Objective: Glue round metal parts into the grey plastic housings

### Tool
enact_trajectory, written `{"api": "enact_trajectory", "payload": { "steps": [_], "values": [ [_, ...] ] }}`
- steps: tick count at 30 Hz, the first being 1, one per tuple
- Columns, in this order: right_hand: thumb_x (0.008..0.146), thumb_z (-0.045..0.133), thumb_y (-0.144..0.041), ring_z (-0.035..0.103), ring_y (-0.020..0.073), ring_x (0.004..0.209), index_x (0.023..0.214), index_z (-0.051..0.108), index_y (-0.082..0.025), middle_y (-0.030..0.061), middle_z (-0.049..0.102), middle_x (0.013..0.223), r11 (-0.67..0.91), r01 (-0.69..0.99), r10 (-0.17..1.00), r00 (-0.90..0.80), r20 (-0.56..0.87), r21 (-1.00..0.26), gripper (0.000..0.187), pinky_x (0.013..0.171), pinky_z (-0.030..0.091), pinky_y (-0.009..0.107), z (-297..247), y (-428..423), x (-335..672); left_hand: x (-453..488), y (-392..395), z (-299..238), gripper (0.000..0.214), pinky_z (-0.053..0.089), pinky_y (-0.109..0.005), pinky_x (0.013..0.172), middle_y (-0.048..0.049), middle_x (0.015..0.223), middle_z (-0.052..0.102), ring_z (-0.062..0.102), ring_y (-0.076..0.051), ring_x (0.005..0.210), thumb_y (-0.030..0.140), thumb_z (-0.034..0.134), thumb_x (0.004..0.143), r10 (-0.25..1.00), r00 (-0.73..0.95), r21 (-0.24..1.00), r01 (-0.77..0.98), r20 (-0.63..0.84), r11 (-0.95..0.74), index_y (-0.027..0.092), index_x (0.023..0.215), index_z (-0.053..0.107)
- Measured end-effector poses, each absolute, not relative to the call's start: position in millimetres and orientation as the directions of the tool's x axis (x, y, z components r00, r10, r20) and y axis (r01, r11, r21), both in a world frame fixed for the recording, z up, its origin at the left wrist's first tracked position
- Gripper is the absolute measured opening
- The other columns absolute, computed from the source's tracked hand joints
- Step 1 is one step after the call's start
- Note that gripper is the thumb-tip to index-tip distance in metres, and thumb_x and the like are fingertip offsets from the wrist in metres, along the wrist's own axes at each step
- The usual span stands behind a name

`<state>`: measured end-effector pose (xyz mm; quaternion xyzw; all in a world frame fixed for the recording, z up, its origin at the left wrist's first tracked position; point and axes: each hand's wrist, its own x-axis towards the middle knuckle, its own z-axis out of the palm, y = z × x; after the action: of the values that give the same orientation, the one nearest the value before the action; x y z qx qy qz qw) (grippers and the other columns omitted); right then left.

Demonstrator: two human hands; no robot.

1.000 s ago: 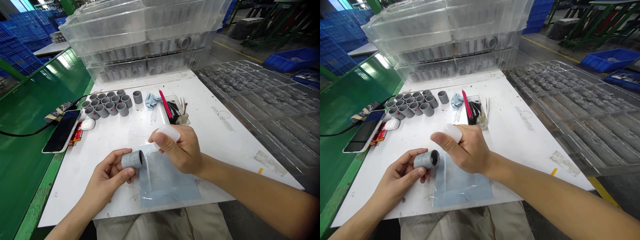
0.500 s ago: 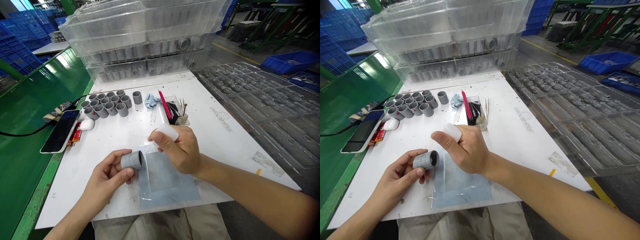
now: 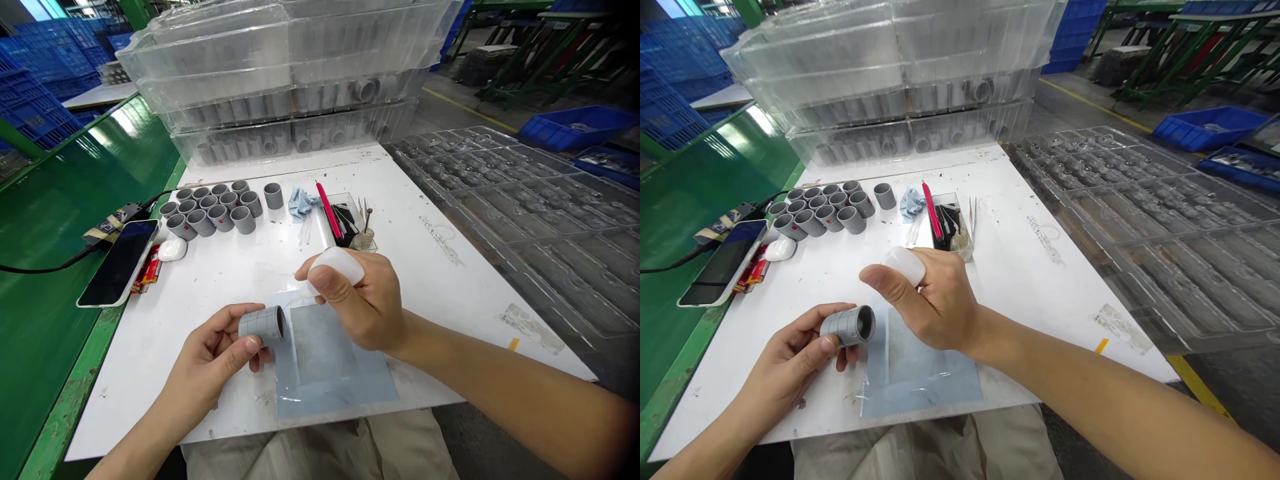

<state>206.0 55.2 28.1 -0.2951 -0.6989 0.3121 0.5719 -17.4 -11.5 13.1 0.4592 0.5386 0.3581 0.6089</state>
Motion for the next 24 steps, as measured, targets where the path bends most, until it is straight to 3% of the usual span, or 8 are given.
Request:
{"api": "enact_trajectory", "payload": {
  "steps": [8,12,15,18,24],
  "values": [
    [0.102,0.06,-0.049,0.051,0.0069,0.046,0.052,0.046,-0.017,-0.0005,0.055,0.055,0.596,-0.069,0.788,-0.141,0.599,-0.8,0.061,0.042,0.035,0.024,33.8,53.1,207.9,-19.5,-12.9,10.3,0.052,0.049,-0.028,0.068,-0.0032,0.074,0.073,0.06,-0.018,0.071,0.058,0.064,0.096,0.935,0.191,0.953,0.011,-0.298,0.302,0.017,0.129,0.062],
    [0.102,0.06,-0.044,0.052,0.0069,0.046,0.052,0.044,-0.017,-0.0007,0.055,0.054,0.606,-0.045,0.781,-0.159,0.604,-0.794,0.059,0.043,0.035,0.024,32.8,53.0,207.4,-17.1,-14.2,8.6,0.037,0.052,-0.023,0.072,-0.0002,0.1,0.074,0.065,-0.014,0.082,0.036,0.08,0.088,0.953,0.141,0.961,-0.027,-0.268,0.274,0.028,0.118,0.061],
    [0.102,0.061,-0.041,0.053,0.0073,0.047,0.052,0.043,-0.017,-0.0003,0.055,0.054,0.634,0.02,0.762,-0.187,0.62,-0.773,0.058,0.046,0.037,0.025,30.2,53.2,207.0,-13.9,-14.6,8.2,0.033,0.053,-0.019,0.079,0.0004,0.122,0.068,0.064,-0.013,0.097,0.021,0.087,0.081,0.971,0.108,0.971,-0.086,-0.213,0.223,0.026,0.099,0.06],
    [0.102,0.061,-0.041,0.053,0.0078,0.049,0.052,0.043,-0.017,0.0002,0.056,0.054,0.641,0.059,0.758,-0.203,0.619,-0.765,0.058,0.048,0.037,0.025,28.1,53.2,206.9,-13.0,-14.3,7.1,0.031,0.054,-0.017,0.08,0.0004,0.121,0.067,0.063,-0.011,0.098,0.016,0.085,0.081,0.972,0.129,0.973,-0.099,-0.195,0.209,0.024,0.094,0.058],
    [0.103,0.059,-0.041,0.053,0.0079,0.049,0.053,0.044,-0.017,-0.0006,0.054,0.053,0.639,0.06,0.76,-0.201,0.618,-0.767,0.057,0.048,0.036,0.026,27.7,53.7,205.6,-18.5,-12.7,0.4,0.031,0.055,-0.017,0.081,0.0019,0.125,0.065,0.065,-0.009,0.097,0.016,0.084,0.085,0.964,0.202,0.975,-0.104,-0.174,0.198,0.026,0.101,0.059]
  ]
}}
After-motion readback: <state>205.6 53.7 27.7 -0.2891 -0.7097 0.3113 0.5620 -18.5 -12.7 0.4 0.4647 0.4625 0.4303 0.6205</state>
